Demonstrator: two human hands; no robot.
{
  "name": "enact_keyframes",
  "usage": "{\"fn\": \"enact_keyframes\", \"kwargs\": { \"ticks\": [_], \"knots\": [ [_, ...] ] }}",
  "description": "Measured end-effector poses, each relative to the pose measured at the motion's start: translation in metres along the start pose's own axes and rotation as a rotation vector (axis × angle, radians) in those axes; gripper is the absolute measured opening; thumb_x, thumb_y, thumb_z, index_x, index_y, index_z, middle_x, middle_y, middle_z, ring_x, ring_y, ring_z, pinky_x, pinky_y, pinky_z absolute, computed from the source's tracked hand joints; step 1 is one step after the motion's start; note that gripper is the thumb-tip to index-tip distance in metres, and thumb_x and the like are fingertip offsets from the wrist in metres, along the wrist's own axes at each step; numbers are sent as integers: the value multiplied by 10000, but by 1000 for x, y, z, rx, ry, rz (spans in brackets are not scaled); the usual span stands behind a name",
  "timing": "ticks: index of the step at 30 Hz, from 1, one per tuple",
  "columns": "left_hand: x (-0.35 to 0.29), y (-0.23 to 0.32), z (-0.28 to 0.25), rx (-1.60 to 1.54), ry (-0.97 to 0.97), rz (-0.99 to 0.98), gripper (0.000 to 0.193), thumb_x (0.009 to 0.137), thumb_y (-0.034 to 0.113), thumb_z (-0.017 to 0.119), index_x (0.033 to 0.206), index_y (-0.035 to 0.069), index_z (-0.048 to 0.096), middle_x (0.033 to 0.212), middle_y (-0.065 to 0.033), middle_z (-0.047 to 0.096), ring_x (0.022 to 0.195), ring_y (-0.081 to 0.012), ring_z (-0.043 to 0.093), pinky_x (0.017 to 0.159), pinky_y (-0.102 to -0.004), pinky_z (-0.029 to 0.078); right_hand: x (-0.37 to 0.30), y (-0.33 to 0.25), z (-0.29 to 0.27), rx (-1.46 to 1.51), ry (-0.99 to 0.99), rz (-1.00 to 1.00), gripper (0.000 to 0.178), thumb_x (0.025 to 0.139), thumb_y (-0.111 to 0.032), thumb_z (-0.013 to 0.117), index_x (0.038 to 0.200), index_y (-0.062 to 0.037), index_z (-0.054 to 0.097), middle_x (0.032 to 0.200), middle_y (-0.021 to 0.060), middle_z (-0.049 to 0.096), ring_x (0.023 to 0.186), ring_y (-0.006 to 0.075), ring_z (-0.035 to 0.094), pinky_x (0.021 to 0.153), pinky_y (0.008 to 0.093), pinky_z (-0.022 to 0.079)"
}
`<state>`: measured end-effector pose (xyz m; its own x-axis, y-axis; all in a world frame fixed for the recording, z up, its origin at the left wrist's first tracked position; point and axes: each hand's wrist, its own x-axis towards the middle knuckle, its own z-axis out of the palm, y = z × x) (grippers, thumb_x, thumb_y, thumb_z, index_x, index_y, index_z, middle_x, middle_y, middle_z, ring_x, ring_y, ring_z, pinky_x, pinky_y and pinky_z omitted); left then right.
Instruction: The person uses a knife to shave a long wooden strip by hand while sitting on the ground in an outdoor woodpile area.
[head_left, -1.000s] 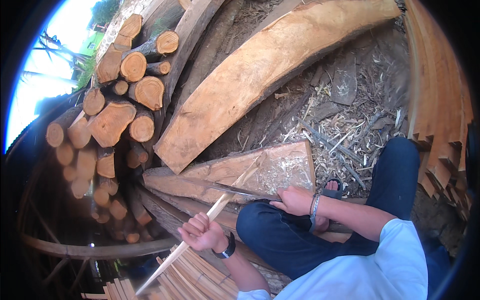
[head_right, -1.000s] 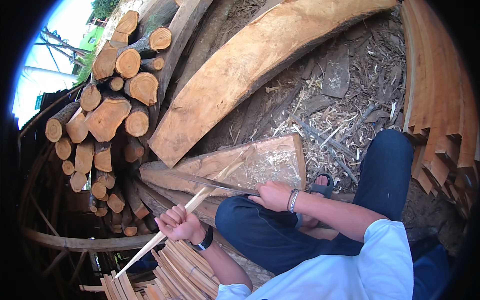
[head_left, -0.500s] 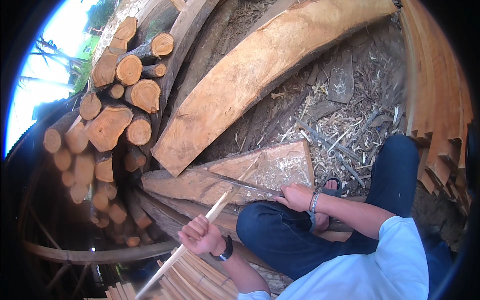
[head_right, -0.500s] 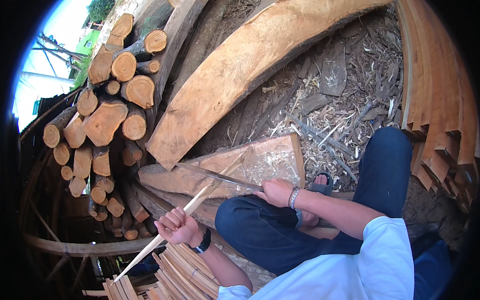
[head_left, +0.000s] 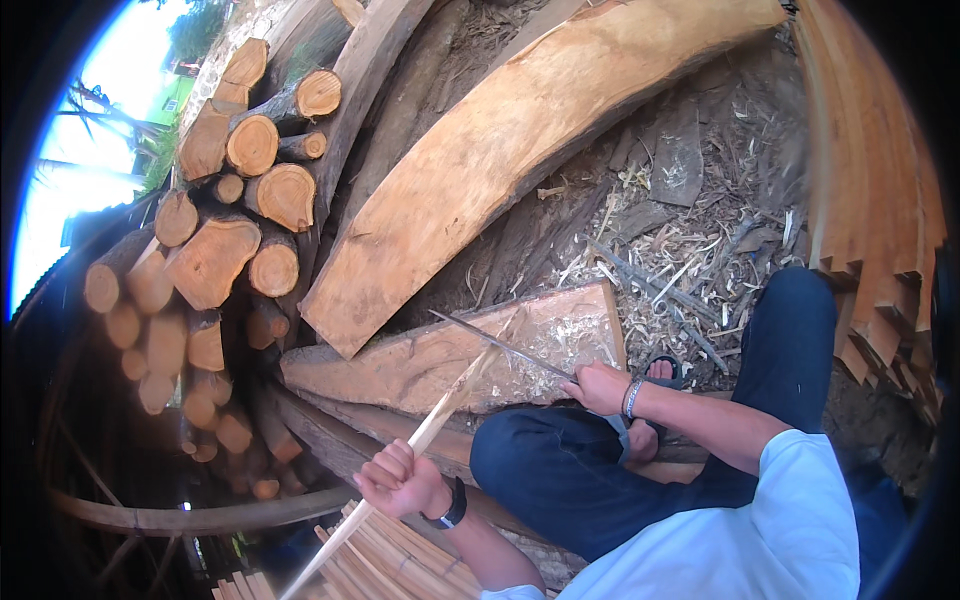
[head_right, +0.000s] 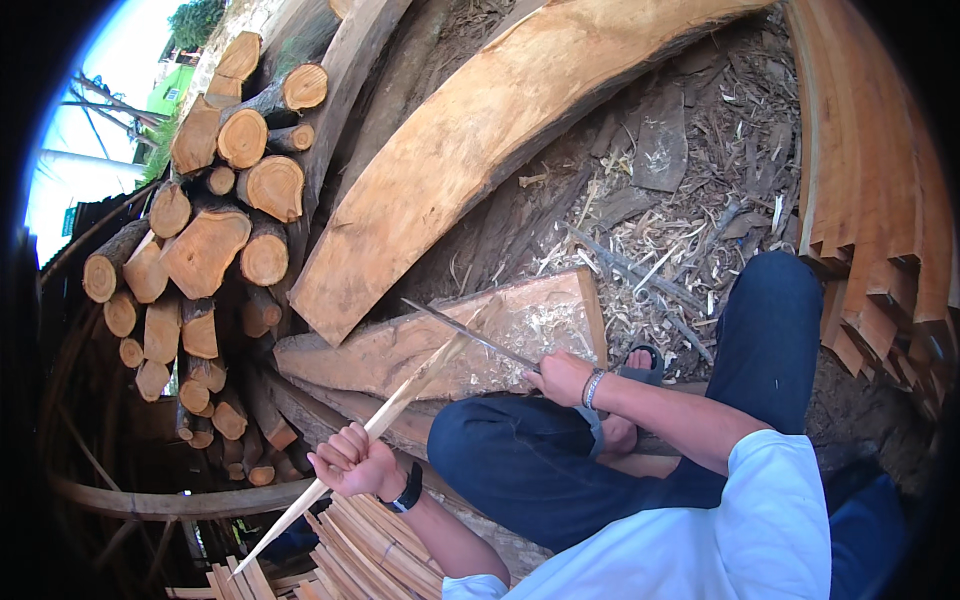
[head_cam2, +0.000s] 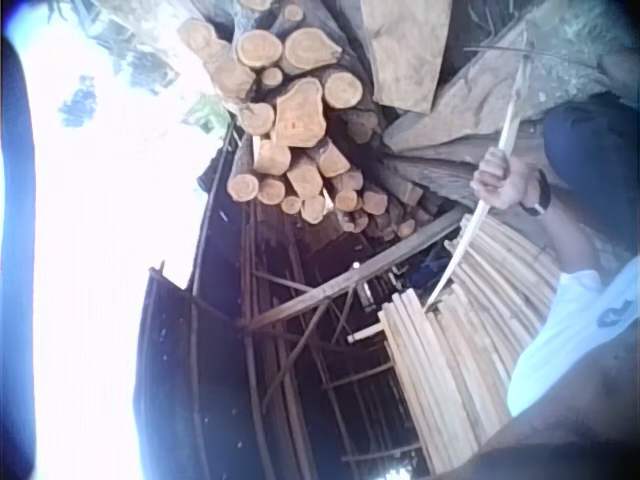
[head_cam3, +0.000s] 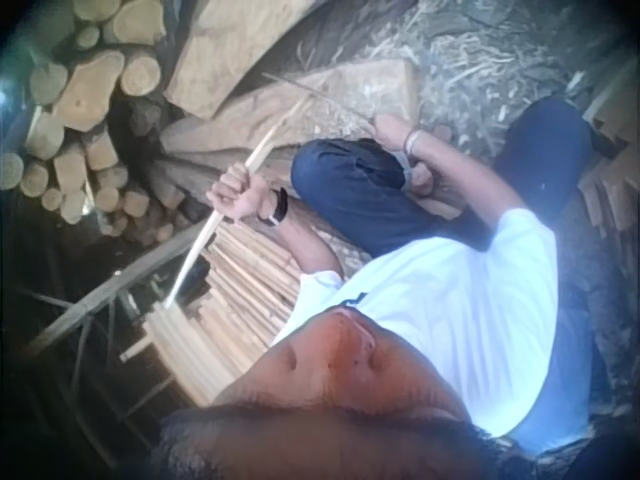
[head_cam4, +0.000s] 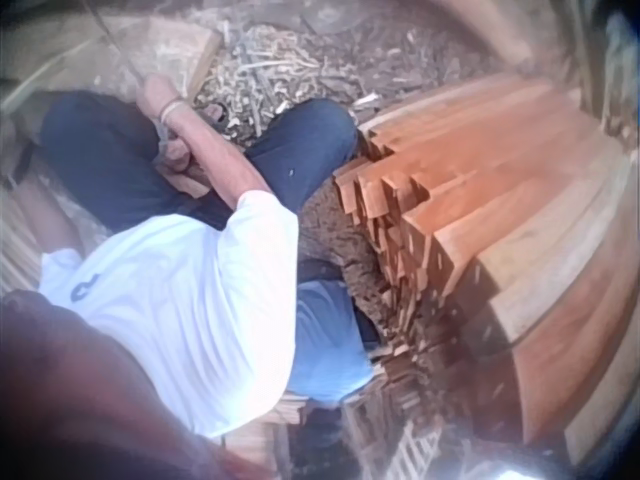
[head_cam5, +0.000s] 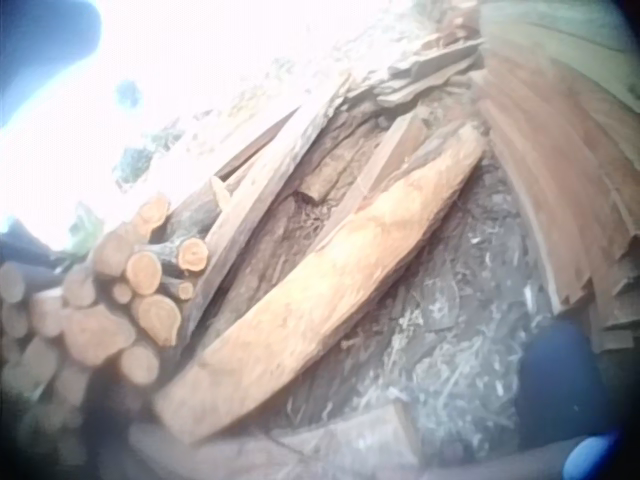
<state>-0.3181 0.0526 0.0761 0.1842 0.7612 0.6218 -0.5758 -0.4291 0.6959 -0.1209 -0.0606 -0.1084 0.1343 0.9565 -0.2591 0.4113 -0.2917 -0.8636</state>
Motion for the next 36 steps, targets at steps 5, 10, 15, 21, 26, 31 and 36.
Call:
{"fn": "enact_keyframes", "kwargs": {
  "ticks": [5,10,15,21,26,31,36],
  "knots": [
    [3,-2,5,43,18,5,512,989,305,322,504,164,236,426,33,195,408,-85,111,438,-250,134,-3,-17,3,-37,21,-81,509,940,-437,474,896,48,622,782,287,636,782,436,640,724,485,511],
    [5,0,-1,16,3,12,491,998,296,304,529,158,266,437,32,204,415,-88,122,449,-258,133,8,-11,6,-13,23,-64,505,937,-435,481,890,47,620,790,281,639,779,442,639,730,483,515],
    [4,3,-5,17,13,0,492,994,290,301,522,159,268,434,32,201,414,-88,124,449,-256,132,-6,-36,-1,-16,19,-128,497,931,-426,492,878,52,617,747,265,639,755,423,645,712,485,515],
    [5,0,2,61,72,-6,517,983,301,316,489,168,239,424,31,209,403,-89,128,438,-257,140,0,-26,-3,-27,35,-138,496,928,-426,497,887,53,619,749,275,637,753,415,648,707,483,517],
    [2,2,-5,16,45,-14,499,988,291,302,509,159,259,425,27,214,410,-89,134,444,-258,147,-12,-48,-7,-14,2,-158,489,929,-420,494,879,48,627,763,286,635,767,428,645,714,486,517],
    [-1,0,7,7,-18,-12,492,991,289,297,519,155,265,426,26,219,413,-87,135,448,-258,148,-1,-26,-5,-9,33,-127,501,930,-422,496,881,59,627,765,295,632,768,437,643,724,489,517],
    [0,2,5,40,-10,-6,483,986,281,303,522,151,263,426,25,220,411,-87,136,448,-260,146,-8,-38,-7,9,4,-166,499,929,-415,498,874,63,628,766,296,632,760,437,641,722,488,517]
  ]
}}
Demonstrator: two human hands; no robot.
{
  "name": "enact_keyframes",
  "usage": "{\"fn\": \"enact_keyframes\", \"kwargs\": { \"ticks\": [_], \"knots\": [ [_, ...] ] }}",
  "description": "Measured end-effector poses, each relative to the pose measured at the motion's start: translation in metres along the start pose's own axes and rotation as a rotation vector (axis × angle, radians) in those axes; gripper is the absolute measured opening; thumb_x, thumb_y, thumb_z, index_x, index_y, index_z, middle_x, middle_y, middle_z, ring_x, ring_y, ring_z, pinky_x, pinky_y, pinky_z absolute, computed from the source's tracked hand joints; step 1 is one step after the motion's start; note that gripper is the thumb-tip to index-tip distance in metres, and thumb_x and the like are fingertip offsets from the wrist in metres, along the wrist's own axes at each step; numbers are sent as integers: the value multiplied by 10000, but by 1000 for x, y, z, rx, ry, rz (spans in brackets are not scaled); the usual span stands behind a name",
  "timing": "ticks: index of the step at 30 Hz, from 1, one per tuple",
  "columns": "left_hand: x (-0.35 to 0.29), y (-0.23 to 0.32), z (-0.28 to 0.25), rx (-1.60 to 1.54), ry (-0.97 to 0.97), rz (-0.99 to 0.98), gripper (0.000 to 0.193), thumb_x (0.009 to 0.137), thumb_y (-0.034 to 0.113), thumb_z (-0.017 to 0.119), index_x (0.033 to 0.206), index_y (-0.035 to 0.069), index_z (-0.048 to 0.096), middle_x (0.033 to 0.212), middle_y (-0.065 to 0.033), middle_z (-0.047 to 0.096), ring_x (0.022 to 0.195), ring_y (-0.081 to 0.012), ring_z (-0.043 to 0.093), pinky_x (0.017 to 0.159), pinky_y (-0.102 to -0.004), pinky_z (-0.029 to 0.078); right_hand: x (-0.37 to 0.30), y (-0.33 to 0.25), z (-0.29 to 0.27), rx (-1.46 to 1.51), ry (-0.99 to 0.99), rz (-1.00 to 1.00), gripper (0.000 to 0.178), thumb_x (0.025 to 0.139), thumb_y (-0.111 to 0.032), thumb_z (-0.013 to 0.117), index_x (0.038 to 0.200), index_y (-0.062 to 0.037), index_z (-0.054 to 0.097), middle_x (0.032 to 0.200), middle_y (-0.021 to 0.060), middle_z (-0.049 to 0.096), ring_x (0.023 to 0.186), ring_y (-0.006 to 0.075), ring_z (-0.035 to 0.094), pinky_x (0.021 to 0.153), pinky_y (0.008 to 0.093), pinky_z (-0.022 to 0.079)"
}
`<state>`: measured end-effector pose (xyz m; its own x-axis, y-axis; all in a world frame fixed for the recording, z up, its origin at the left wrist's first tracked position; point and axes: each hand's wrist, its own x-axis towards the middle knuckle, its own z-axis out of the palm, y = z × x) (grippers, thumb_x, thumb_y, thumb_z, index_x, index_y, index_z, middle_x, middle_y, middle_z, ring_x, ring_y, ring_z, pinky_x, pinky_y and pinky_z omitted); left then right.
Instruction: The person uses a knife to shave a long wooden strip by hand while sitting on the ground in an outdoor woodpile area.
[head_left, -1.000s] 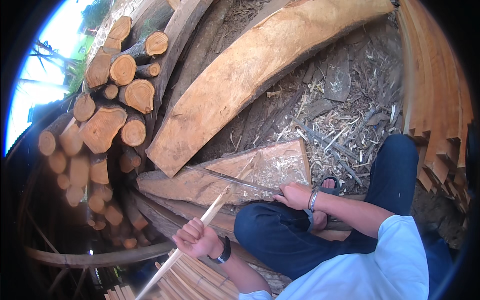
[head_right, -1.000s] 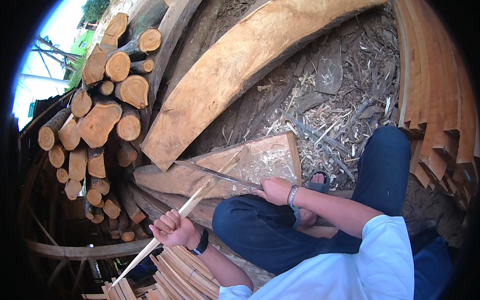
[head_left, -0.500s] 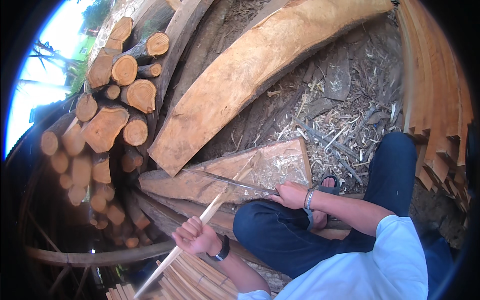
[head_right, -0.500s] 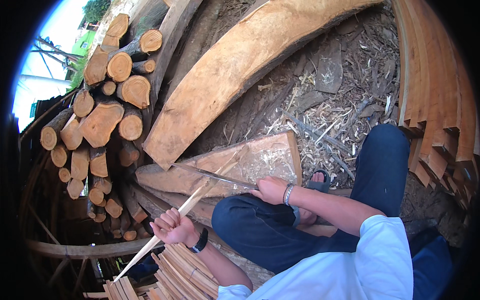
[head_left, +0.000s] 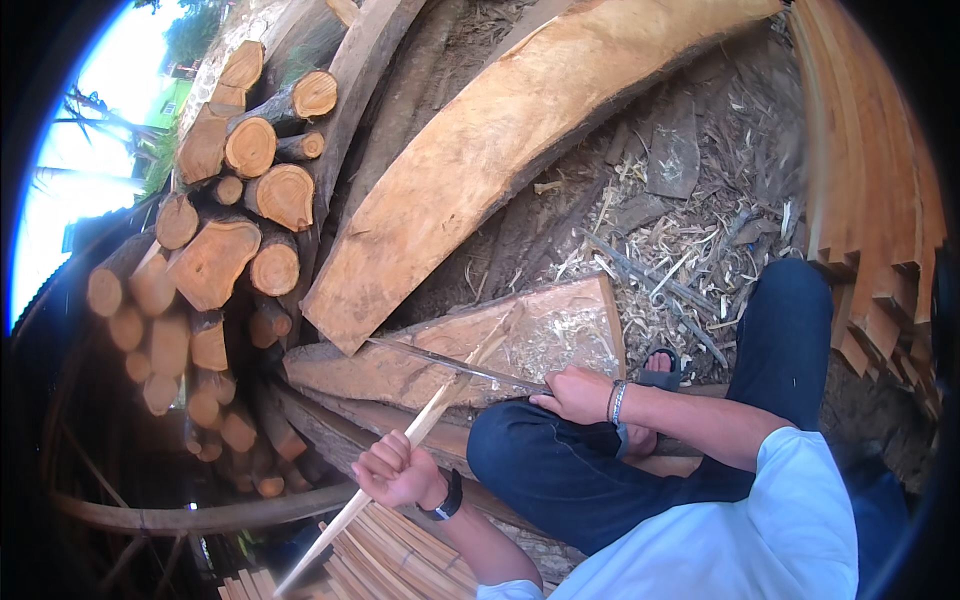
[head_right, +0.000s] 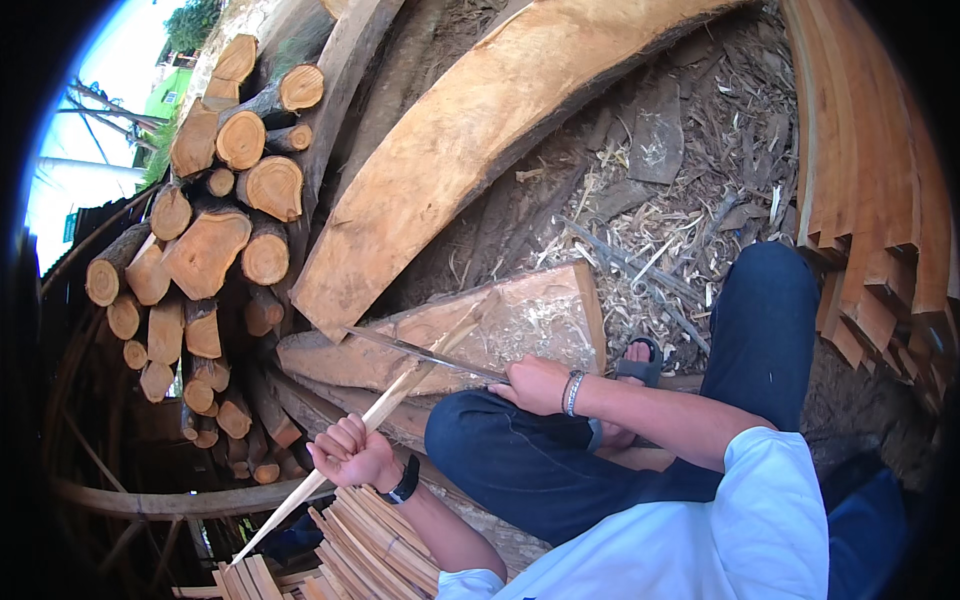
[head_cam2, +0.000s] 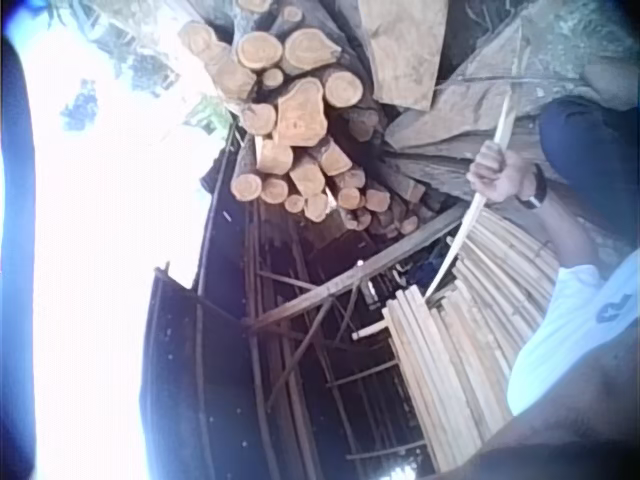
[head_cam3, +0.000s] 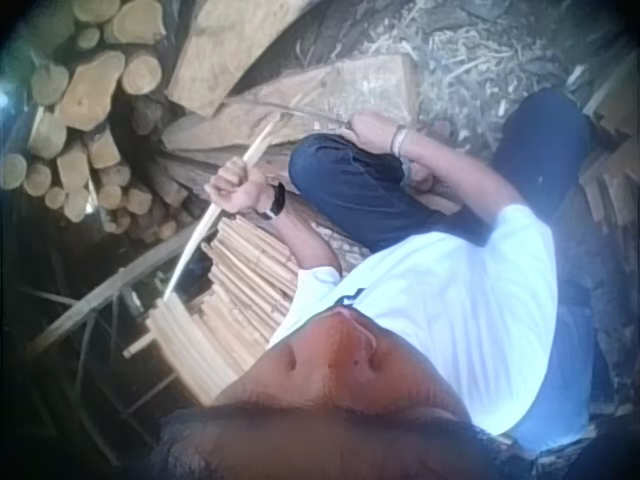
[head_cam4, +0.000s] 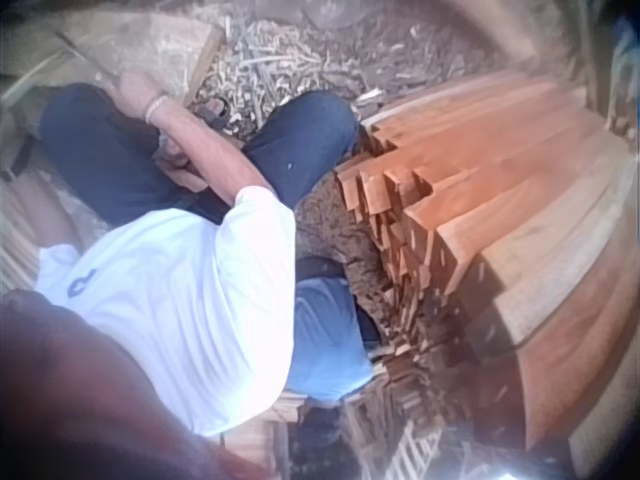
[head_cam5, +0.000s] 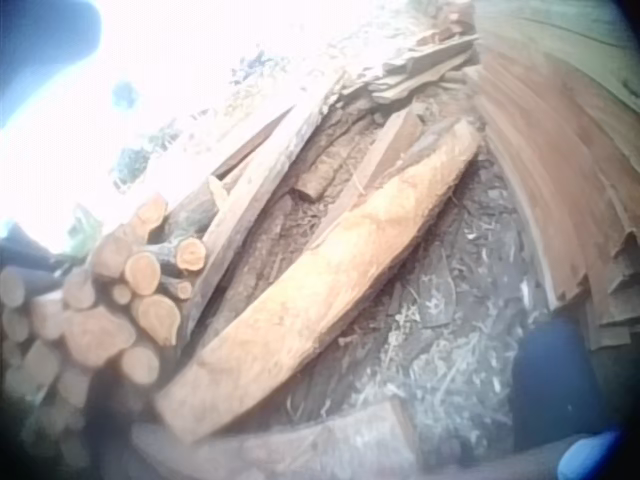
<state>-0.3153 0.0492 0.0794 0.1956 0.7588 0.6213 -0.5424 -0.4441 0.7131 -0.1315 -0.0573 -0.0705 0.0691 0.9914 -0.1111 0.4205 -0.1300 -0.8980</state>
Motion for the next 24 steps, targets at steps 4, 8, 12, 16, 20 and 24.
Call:
{"fn": "enact_keyframes", "kwargs": {
  "ticks": [4,8,12,16,20,24],
  "knots": [
    [0,-3,4,-46,-34,-2,475,982,273,308,526,150,264,430,27,221,411,-87,133,444,-260,141,6,19,1,-12,43,49,505,929,-421,496,859,59,633,765,296,630,766,440,640,723,482,518],
    [0,-1,2,-26,-17,11,471,982,268,309,528,150,266,433,26,223,411,-87,133,442,-261,143,3,9,1,29,23,22,502,930,-428,493,839,44,638,769,271,638,772,430,644,724,476,517],
    [0,-4,0,-51,-26,-7,472,984,271,310,529,152,267,434,27,223,411,-87,132,440,-261,144,2,14,0,-42,39,21,504,928,-431,493,851,44,642,778,271,643,767,425,645,717,476,517],
    [1,-3,3,-33,-33,3,473,986,270,307,529,153,270,434,27,225,411,-86,136,442,-260,146,8,24,3,-38,57,25,499,930,-425,495,851,45,643,741,266,638,737,419,647,698,475,519],
    [-1,-1,-1,1,4,-14,488,980,280,317,512,157,259,429,29,222,409,-87,135,444,-258,148,1,11,6,-55,68,-26,501,931,-415,497,790,43,640,712,266,631,713,423,644,682,471,518],
    [-3,-1,4,8,15,-14,500,977,287,325,500,160,242,426,29,217,410,-87,129,446,-262,142,11,38,7,-48,62,58,505,930,-420,501,777,41,637,736,272,635,732,422,646,687,470,519]
  ]
}}
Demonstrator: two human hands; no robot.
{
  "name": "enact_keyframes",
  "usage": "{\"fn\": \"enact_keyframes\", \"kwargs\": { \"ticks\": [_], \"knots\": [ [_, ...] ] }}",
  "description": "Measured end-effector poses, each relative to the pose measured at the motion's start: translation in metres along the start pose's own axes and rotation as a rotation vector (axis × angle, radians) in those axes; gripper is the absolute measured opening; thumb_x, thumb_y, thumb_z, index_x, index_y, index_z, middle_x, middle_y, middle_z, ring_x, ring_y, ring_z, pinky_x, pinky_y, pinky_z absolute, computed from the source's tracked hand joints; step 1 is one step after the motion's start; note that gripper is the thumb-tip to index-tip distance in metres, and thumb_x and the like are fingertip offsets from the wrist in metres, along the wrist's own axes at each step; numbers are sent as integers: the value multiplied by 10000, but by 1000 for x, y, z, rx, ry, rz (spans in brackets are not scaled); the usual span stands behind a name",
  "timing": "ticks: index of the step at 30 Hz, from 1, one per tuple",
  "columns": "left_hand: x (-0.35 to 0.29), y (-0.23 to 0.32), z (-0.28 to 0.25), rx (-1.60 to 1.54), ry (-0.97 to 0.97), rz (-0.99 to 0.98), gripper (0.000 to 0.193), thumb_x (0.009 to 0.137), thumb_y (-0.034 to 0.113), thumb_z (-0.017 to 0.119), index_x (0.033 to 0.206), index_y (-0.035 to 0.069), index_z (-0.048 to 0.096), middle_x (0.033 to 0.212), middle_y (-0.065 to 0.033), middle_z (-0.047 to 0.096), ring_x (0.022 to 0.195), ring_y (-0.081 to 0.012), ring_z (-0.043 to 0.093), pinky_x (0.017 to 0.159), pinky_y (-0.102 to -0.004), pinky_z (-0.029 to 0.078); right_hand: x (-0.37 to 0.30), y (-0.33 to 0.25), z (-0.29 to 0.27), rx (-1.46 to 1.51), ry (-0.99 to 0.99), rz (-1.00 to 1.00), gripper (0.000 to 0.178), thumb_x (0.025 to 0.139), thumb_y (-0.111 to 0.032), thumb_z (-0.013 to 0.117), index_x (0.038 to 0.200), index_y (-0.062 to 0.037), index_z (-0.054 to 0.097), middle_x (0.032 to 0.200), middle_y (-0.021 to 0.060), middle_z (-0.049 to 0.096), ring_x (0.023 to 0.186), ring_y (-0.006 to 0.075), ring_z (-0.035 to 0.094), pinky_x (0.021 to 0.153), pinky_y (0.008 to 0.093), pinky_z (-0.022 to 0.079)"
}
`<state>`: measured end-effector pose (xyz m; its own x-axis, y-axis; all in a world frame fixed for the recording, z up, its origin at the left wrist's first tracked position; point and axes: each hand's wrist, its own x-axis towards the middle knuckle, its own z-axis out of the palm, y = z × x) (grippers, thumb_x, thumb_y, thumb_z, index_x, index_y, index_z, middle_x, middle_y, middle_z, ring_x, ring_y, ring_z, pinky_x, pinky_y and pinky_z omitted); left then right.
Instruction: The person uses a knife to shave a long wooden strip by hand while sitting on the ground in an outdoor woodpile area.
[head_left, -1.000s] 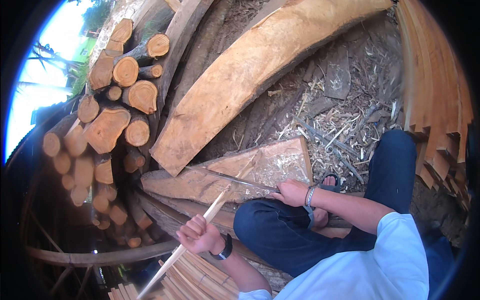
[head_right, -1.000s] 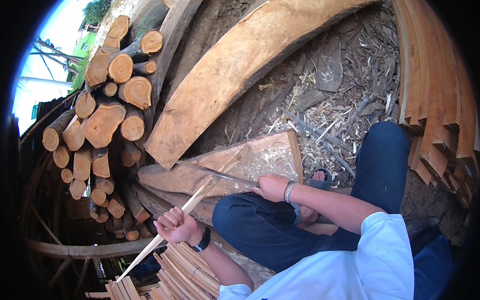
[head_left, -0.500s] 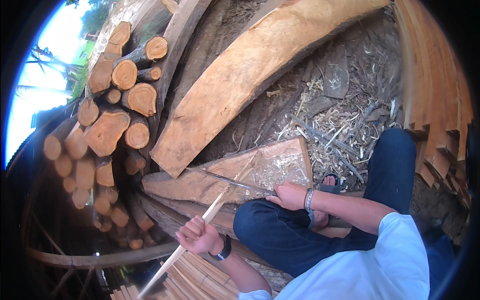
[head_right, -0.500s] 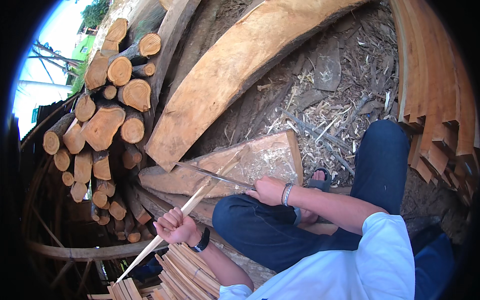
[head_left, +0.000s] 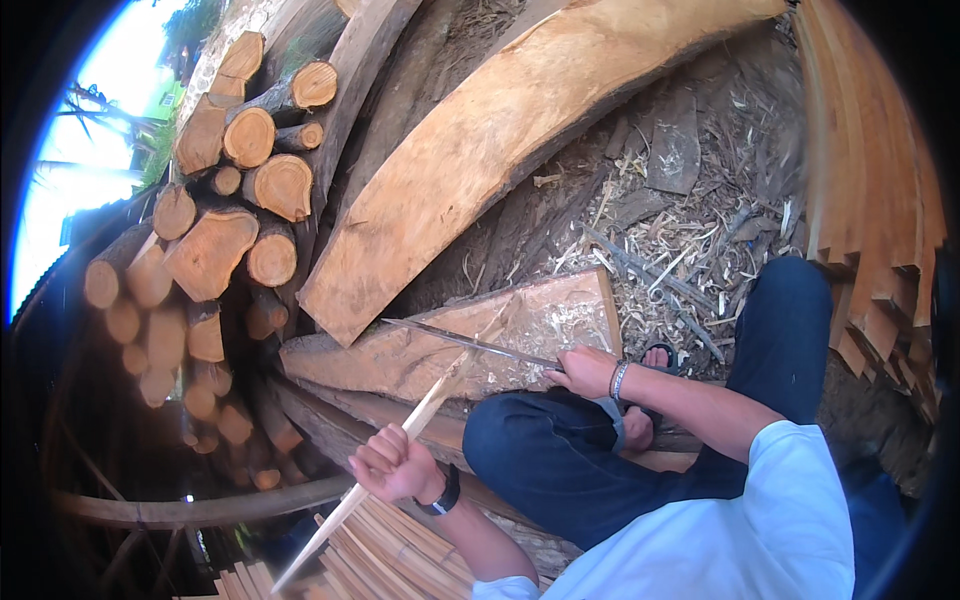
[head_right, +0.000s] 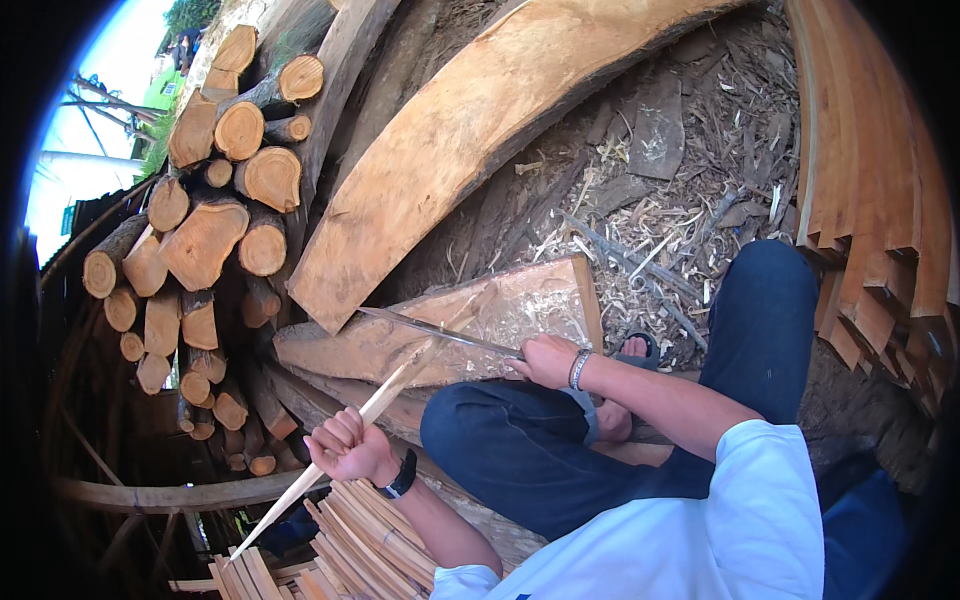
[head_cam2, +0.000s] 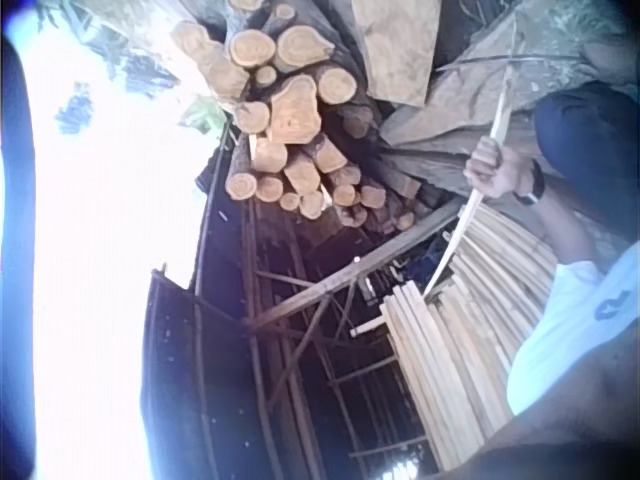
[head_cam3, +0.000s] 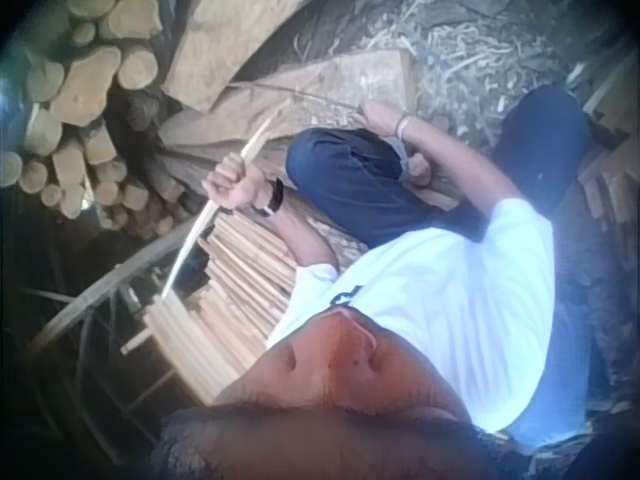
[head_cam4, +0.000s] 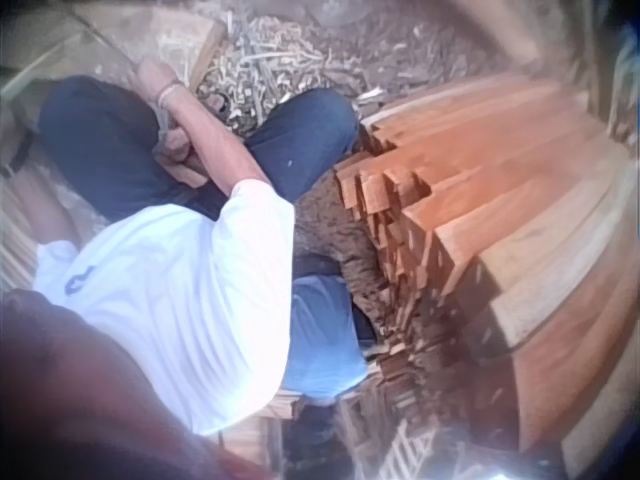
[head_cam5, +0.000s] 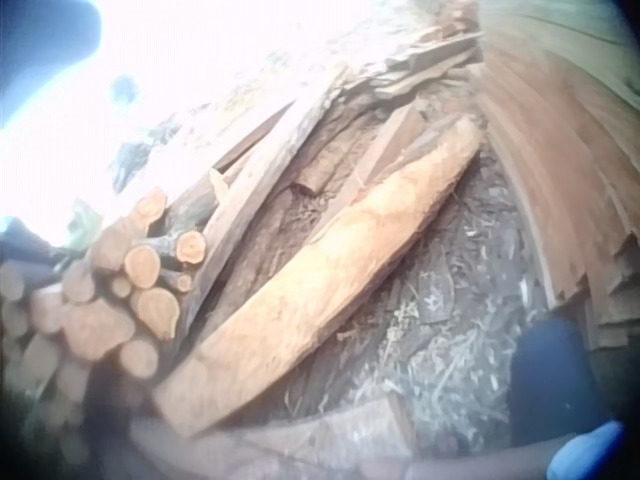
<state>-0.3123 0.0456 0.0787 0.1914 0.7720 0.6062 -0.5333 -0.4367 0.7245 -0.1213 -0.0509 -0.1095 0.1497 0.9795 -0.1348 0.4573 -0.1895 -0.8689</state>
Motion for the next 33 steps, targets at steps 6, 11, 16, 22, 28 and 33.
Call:
{"fn": "enact_keyframes", "kwargs": {
  "ticks": [6,11,16,22,28,33],
  "knots": [
    [0,0,-10,-5,-11,21,476,987,263,300,524,156,265,430,26,209,417,-91,134,452,-261,155,-10,-17,1,-41,20,-72,495,928,-415,502,785,39,638,713,265,633,719,419,645,686,473,519],
    [1,1,-5,-8,7,15,477,983,271,298,521,155,264,429,28,209,416,-93,137,453,-262,156,4,10,5,-6,-35,36,497,925,-428,503,837,42,634,792,279,641,761,422,643,691,472,521],
    [2,2,-4,-17,30,16,478,979,270,302,517,153,264,429,26,205,417,-94,133,452,-263,155,-3,-1,6,-13,-18,-37,483,928,-412,506,876,53,627,771,277,637,763,429,641,697,482,514],
    [0,2,-6,-1,51,8,479,976,270,309,513,158,260,428,28,206,418,-93,128,448,-261,150,2,8,7,38,-30,30,484,929,-411,506,852,51,630,756,276,635,759,437,638,717,484,511],
    [3,1,-1,1,78,10,489,978,278,314,508,161,250,429,31,195,417,-91,124,443,-254,135,4,24,6,26,10,37,487,934,-403,496,835,53,636,732,276,632,748,443,633,725,486,508],
    [2,1,-8,19,82,24,486,979,270,312,509,164,252,429,30,193,417,-91,120,441,-255,129,4,20,17,38,13,4,487,938,-401,488,829,47,645,720,282,626,728,444,629,703,478,509]
  ]
}}
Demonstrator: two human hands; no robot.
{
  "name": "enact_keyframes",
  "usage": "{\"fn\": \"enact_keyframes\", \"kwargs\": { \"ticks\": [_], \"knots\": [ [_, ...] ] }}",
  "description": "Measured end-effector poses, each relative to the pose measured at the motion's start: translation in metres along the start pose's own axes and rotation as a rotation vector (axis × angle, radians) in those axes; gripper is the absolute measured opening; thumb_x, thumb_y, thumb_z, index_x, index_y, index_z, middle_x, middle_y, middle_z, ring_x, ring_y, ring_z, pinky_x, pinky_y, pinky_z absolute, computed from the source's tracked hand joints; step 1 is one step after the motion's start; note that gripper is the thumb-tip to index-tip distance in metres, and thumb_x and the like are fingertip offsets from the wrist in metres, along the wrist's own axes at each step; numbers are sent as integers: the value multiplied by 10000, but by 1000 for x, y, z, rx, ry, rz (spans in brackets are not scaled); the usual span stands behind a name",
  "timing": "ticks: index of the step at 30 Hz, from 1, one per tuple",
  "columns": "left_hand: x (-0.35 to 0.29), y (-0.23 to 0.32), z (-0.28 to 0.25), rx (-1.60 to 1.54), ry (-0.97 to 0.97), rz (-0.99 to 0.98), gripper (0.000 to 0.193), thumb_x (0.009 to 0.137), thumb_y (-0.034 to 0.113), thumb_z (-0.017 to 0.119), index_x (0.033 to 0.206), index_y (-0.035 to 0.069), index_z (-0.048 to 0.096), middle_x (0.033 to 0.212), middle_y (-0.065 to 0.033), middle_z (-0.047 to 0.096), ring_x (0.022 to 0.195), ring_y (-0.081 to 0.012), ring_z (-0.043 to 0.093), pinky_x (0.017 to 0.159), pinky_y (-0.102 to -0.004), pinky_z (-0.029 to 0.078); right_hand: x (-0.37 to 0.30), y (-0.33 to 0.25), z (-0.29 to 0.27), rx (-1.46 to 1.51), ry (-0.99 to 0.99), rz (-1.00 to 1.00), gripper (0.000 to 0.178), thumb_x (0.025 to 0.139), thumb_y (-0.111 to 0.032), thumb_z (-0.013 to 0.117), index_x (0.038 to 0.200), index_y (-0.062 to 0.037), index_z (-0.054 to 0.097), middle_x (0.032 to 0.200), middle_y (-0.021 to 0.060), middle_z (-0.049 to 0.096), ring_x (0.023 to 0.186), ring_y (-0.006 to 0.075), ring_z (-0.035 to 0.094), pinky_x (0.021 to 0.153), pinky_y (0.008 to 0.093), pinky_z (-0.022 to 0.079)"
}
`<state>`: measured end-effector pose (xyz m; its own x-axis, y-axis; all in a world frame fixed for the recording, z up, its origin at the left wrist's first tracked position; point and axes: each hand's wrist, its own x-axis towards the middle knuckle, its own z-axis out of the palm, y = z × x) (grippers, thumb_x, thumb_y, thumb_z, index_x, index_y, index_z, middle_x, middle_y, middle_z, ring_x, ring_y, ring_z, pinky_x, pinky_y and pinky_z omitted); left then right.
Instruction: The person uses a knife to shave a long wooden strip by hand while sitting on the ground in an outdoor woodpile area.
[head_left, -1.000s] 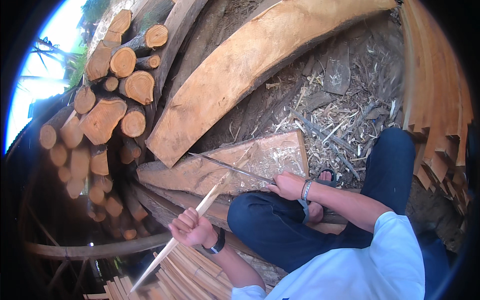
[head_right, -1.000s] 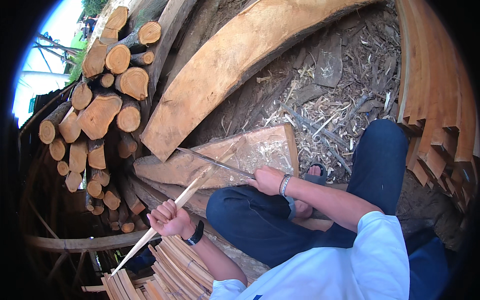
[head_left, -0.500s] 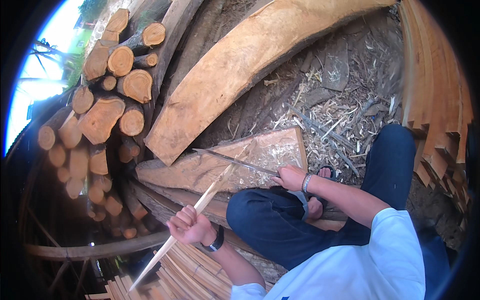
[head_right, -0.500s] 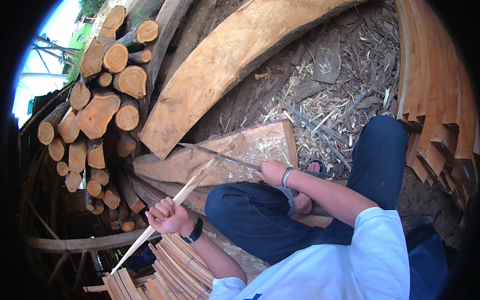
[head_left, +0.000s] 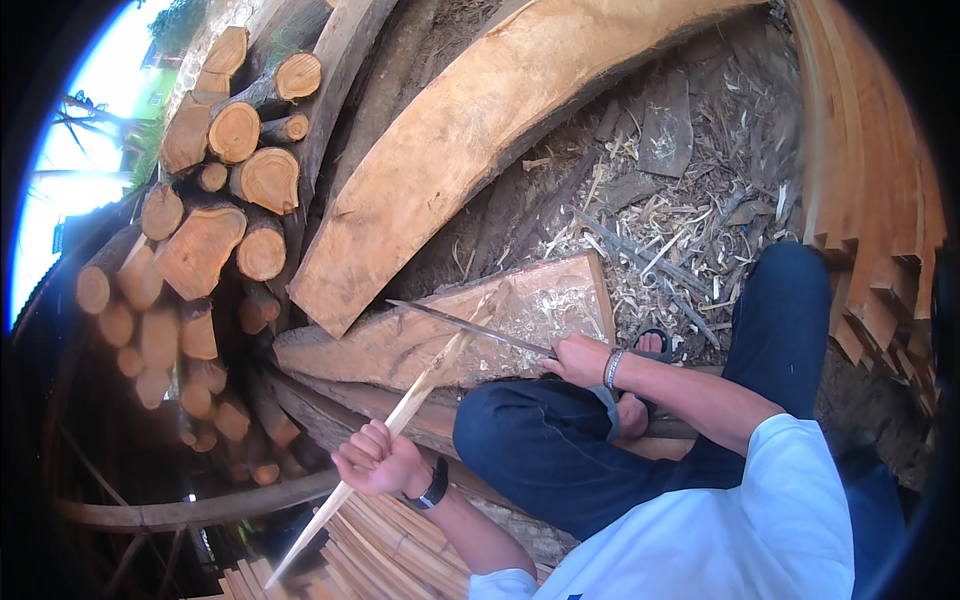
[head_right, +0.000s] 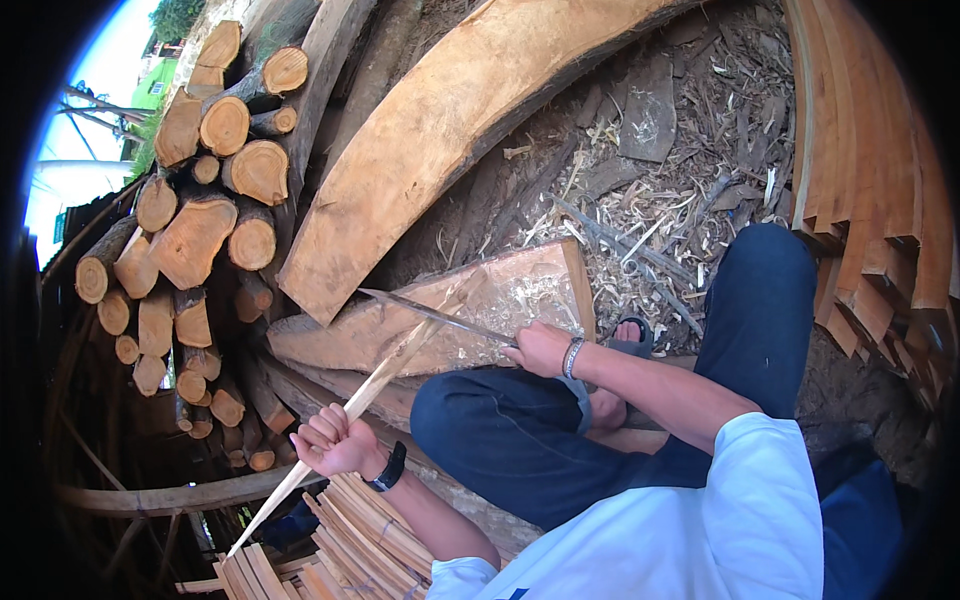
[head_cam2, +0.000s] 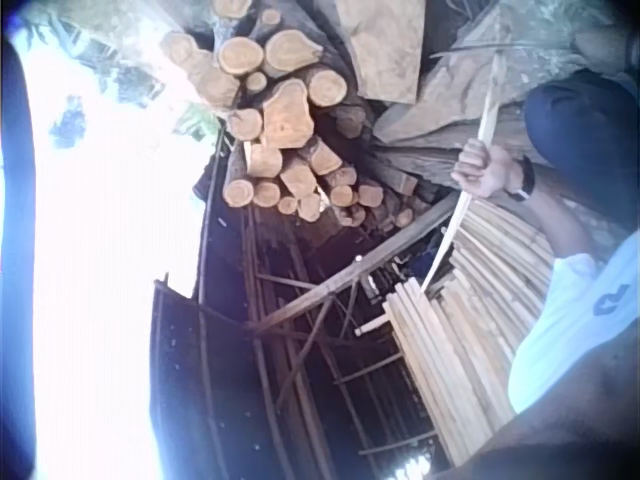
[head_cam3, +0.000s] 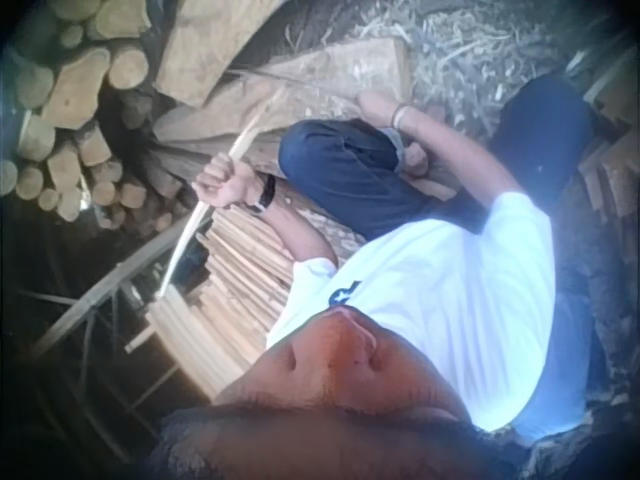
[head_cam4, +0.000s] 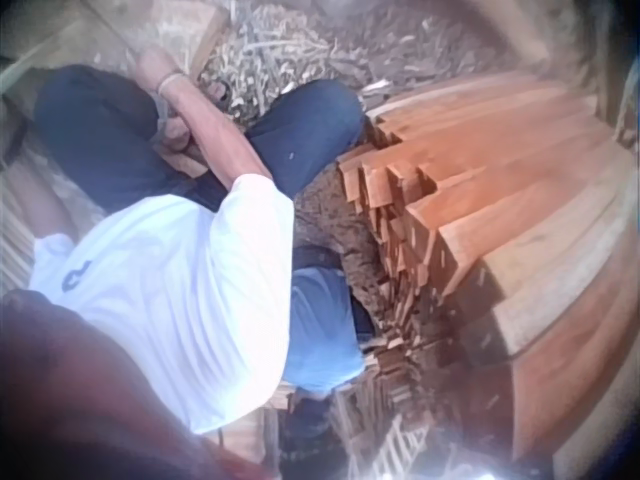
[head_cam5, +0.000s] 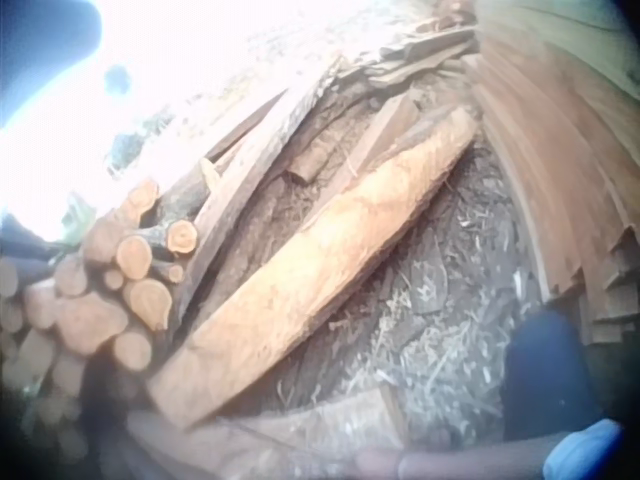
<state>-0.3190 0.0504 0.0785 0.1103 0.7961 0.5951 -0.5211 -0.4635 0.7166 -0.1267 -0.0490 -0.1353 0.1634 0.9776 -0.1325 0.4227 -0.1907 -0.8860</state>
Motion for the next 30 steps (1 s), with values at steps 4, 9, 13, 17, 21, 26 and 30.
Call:
{"fn": "enact_keyframes", "kwargs": {
  "ticks": [4,9,13,17,21,26,30],
  "knots": [
    [1,1,0,5,45,-4,488,979,270,312,506,165,252,431,31,192,419,-92,122,444,-255,125,3,10,4,-24,23,-20,490,935,-394,489,804,51,649,713,289,619,725,434,630,693,482,505],
    [1,3,-8,-11,-36,-15,480,977,280,319,517,168,242,435,33,181,422,-93,114,449,-257,126,11,36,0,-35,-58,108,497,933,-406,486,796,48,634,694,284,611,734,426,633,708,481,500],
    [3,3,-6,4,83,12,483,977,274,321,515,167,228,438,34,177,426,-94,104,450,-260,120,-3,-1,-4,24,-72,30,498,931,-420,488,854,49,638,751,291,627,762,430,633,751,486,495],
    [8,1,-6,8,81,-5,476,975,263,316,520,171,213,442,35,163,429,-97,100,451,-261,116,10,20,2,-9,-25,47,513,929,-435,490,847,50,637,762,293,629,767,445,629,744,483,500],
    [9,5,-14,37,211,17,475,971,262,322,520,177,201,444,36,152,425,-100,96,450,-262,114,7,2,14,36,-37,34,516,928,-437,491,841,50,640,772,297,630,767,450,629,736,481,506],
    [3,6,-22,7,176,10,476,966,267,330,517,180,198,444,38,148,423,-100,94,456,-266,119,-5,-34,-4,-29,-102,-82,527,931,-443,487,864,67,604,781,288,636,775,442,637,728,479,513],
    [2,5,-17,5,149,1,475,965,266,331,518,177,196,447,37,144,432,-102,90,461,-269,115,-3,-19,2,-45,-37,-63,522,935,-451,480,873,53,600,759,269,637,743,435,641,692,476,519]
  ]
}}
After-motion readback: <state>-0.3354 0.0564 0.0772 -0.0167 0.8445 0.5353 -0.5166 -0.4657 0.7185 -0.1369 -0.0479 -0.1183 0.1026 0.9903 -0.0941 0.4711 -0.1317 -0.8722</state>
